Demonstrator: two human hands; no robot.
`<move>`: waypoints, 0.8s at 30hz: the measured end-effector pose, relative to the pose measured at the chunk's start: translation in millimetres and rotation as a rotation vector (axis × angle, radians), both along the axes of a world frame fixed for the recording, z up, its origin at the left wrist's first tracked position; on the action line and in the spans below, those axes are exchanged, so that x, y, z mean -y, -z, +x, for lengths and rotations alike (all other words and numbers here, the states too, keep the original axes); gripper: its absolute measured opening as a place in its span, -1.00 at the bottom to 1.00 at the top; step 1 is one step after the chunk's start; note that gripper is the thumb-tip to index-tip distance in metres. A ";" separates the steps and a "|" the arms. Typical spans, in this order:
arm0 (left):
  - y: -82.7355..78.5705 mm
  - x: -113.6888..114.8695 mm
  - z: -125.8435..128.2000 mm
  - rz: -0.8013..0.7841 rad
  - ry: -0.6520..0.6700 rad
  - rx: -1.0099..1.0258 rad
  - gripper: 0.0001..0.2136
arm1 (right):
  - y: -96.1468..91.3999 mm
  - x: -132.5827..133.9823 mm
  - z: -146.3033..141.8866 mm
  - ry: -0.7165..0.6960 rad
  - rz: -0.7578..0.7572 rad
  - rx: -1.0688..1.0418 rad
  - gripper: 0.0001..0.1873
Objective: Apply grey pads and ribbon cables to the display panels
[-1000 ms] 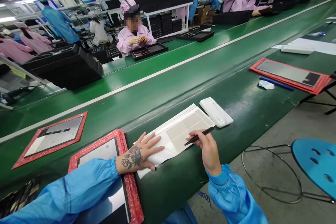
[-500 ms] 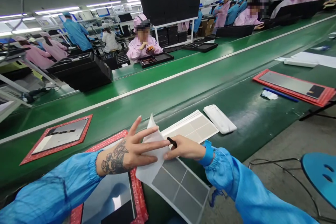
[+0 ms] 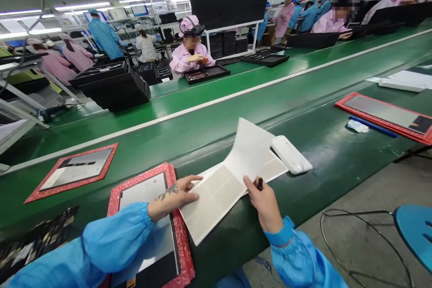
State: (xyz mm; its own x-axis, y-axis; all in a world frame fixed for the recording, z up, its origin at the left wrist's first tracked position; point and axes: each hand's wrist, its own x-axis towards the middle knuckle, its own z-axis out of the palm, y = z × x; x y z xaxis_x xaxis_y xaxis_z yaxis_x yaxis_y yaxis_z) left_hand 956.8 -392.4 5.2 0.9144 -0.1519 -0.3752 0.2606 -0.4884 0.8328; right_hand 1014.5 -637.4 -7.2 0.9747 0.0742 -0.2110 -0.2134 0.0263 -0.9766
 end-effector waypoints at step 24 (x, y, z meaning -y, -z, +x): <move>-10.7 25.5 12.6 0.899 0.264 0.363 -0.63 | 8.2 16.8 15.7 0.049 0.084 -0.016 -0.57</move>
State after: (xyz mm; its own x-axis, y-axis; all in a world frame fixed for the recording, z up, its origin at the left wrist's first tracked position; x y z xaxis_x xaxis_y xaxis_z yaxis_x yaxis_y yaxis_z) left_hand 969.4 -418.0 15.9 0.9742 -0.1637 -0.1551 -0.1434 -0.9805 0.1342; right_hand 1030.3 -654.2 -15.4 0.9741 0.0451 -0.2216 -0.2255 0.1191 -0.9669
